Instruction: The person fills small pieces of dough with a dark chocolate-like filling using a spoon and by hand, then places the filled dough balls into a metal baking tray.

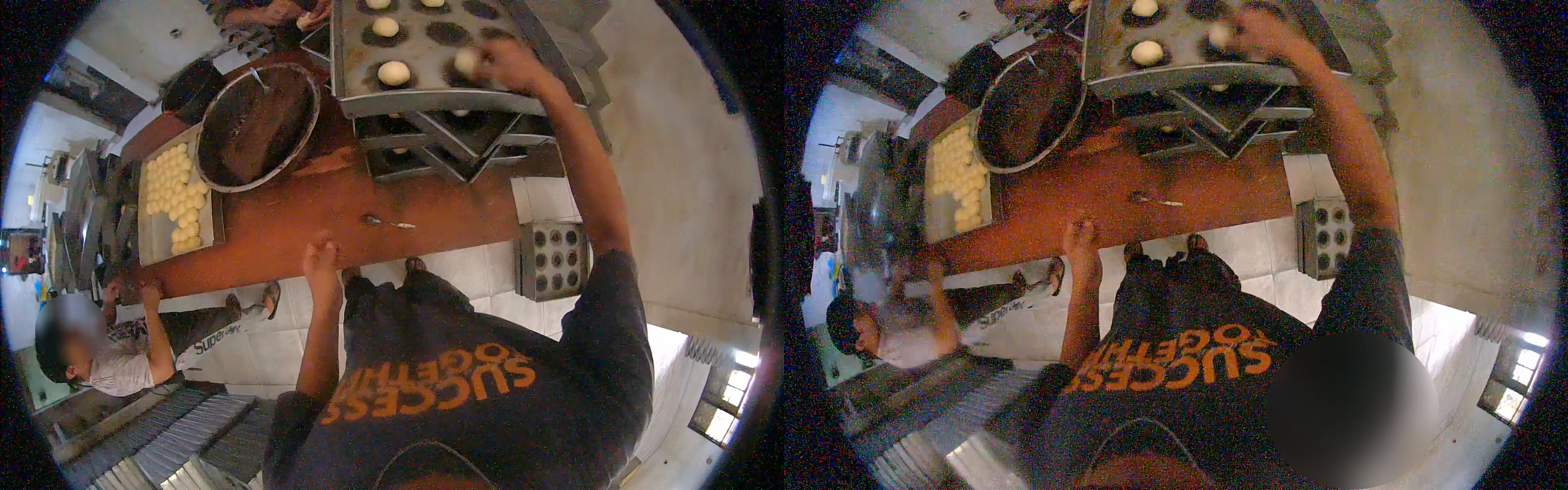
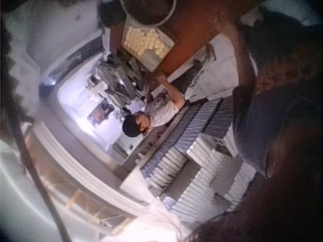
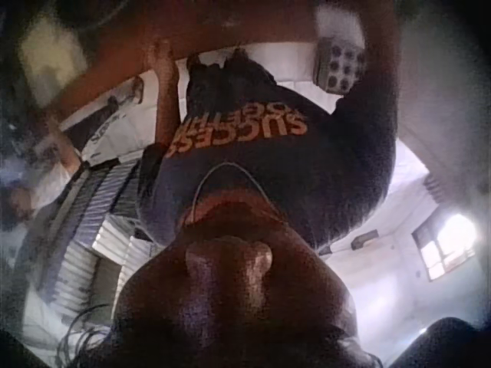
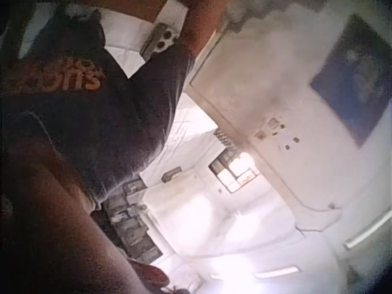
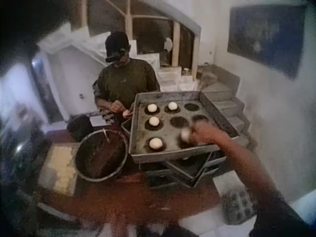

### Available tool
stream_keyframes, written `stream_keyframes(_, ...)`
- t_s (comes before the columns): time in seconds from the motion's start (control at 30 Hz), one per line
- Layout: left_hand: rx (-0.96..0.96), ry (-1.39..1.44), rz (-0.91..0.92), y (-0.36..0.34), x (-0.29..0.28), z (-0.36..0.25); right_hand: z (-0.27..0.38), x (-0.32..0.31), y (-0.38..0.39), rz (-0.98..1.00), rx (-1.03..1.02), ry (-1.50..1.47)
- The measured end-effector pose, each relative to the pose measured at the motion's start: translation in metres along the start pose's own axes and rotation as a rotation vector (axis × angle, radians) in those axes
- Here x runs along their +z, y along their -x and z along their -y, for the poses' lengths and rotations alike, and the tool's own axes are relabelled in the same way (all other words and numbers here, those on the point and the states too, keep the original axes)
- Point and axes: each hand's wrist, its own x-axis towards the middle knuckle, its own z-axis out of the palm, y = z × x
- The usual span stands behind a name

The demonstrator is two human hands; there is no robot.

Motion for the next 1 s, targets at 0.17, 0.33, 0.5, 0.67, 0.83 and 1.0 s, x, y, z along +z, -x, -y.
stream_keyframes(0.17,-0.064,0.109,-0.092,0.018,0.013,-0.016,0.005,-0.023,-0.015,0.034,-0.051,0.108)
stream_keyframes(0.33,-0.129,0.032,-0.148,0.020,-0.010,0.006,0.013,-0.001,-0.003,0.207,-0.097,0.187)
stream_keyframes(0.5,-0.072,0.010,-0.228,0.002,-0.042,0.013,0.029,-0.006,-0.003,0.262,0.038,0.104)
stream_keyframes(0.67,-0.047,0.013,-0.263,-0.033,-0.084,0.015,0.043,-0.017,0.017,-0.152,0.174,0.118)
stream_keyframes(0.83,0.107,-0.051,-0.537,-0.083,-0.165,-0.024,0.143,0.055,0.084,-0.703,0.271,-0.406)
stream_keyframes(1.0,0.317,-0.505,-0.597,-0.195,-0.255,-0.024,0.261,0.182,0.109,0.306,0.303,-0.315)
